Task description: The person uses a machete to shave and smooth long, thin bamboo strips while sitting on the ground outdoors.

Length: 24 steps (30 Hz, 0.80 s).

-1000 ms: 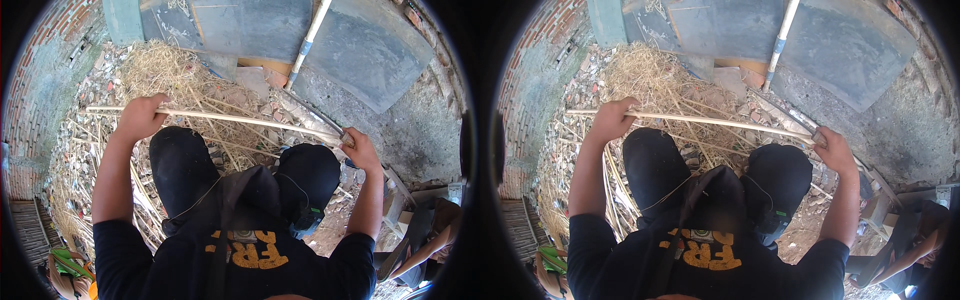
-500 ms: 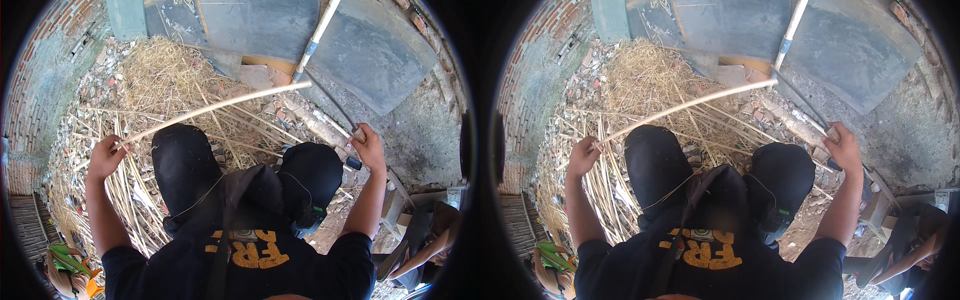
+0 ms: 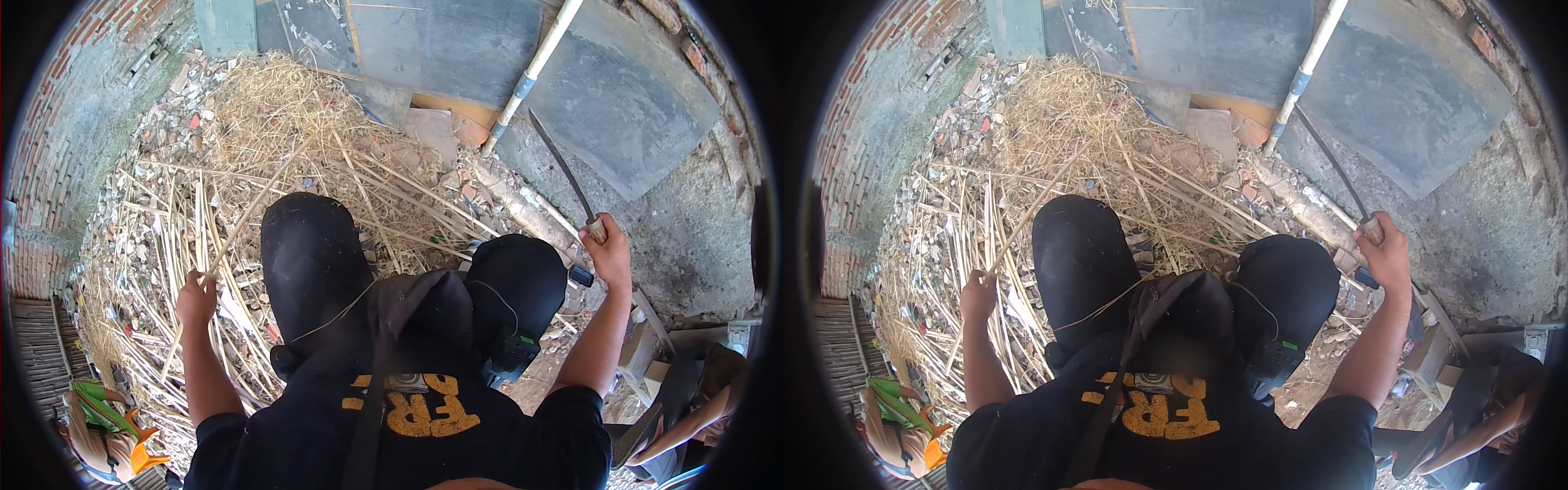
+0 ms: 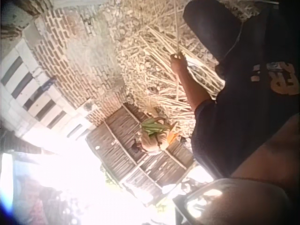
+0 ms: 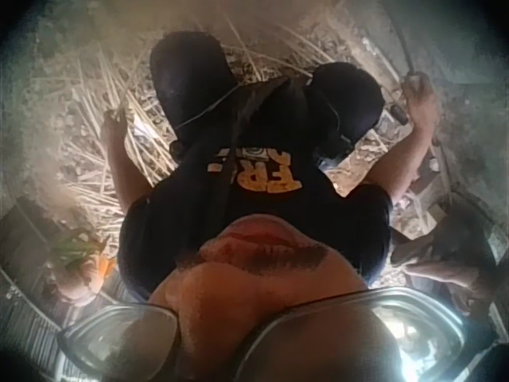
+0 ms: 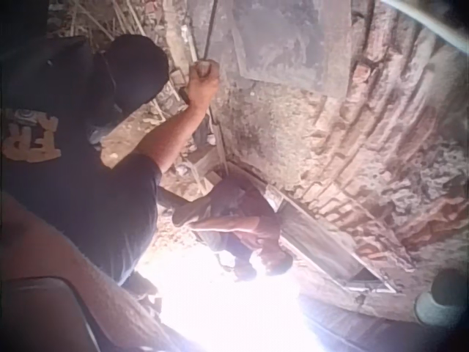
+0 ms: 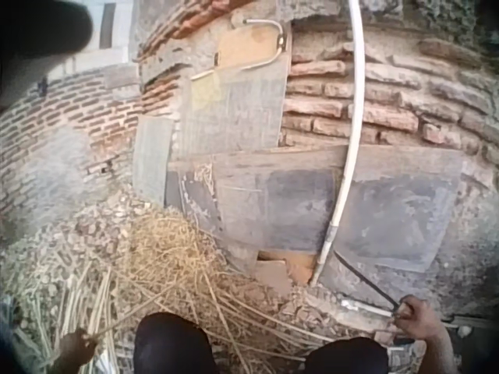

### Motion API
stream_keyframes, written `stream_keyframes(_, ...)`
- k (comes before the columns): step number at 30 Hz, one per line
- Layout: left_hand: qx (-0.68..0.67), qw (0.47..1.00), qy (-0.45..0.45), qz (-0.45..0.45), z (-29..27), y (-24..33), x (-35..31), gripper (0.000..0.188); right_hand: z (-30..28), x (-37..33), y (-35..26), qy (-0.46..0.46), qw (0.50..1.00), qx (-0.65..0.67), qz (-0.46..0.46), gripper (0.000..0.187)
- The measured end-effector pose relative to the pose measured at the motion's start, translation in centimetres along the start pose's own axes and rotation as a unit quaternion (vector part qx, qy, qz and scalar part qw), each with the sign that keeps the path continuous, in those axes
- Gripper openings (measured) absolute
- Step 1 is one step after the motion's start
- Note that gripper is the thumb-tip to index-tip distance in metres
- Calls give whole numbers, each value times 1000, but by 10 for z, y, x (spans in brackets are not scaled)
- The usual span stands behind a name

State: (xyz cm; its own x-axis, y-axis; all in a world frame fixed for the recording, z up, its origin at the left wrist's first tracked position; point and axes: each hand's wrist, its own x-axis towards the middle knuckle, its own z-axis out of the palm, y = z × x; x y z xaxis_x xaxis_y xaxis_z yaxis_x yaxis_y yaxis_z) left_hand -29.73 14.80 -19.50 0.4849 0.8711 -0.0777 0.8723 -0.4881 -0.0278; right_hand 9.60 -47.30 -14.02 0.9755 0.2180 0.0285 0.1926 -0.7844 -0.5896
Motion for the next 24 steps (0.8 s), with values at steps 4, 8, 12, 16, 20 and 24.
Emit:
stream_keyframes(4, -62, 998, -29, 5, 36, -42, 3, 50, -7, -2, -24, -7, 999, -22, 22, 34)
stream_keyframes(8, -306, 936, -169, -30, 22, -38, 5, 49, -8, 1, -50, 17, 999, -19, -47, 34)
stream_keyframes(12, -392, 913, -107, 26, 8, -19, -5, 43, 2, 12, -84, 19, 990, 4, -143, 35)
stream_keyframes(16, -353, 929, -43, 103, -22, 24, -29, 48, 13, 23, -148, -24, 978, 18, -207, 34)
stream_keyframes(20, -282, 956, 12, 82, -55, 80, -61, 37, 33, 32, -213, -89, 953, 29, -287, 32)
stream_keyframes(24, -269, 949, 80, 145, -58, 102, -70, 35, 63, 48, -248, -106, 914, -48, -389, 31)
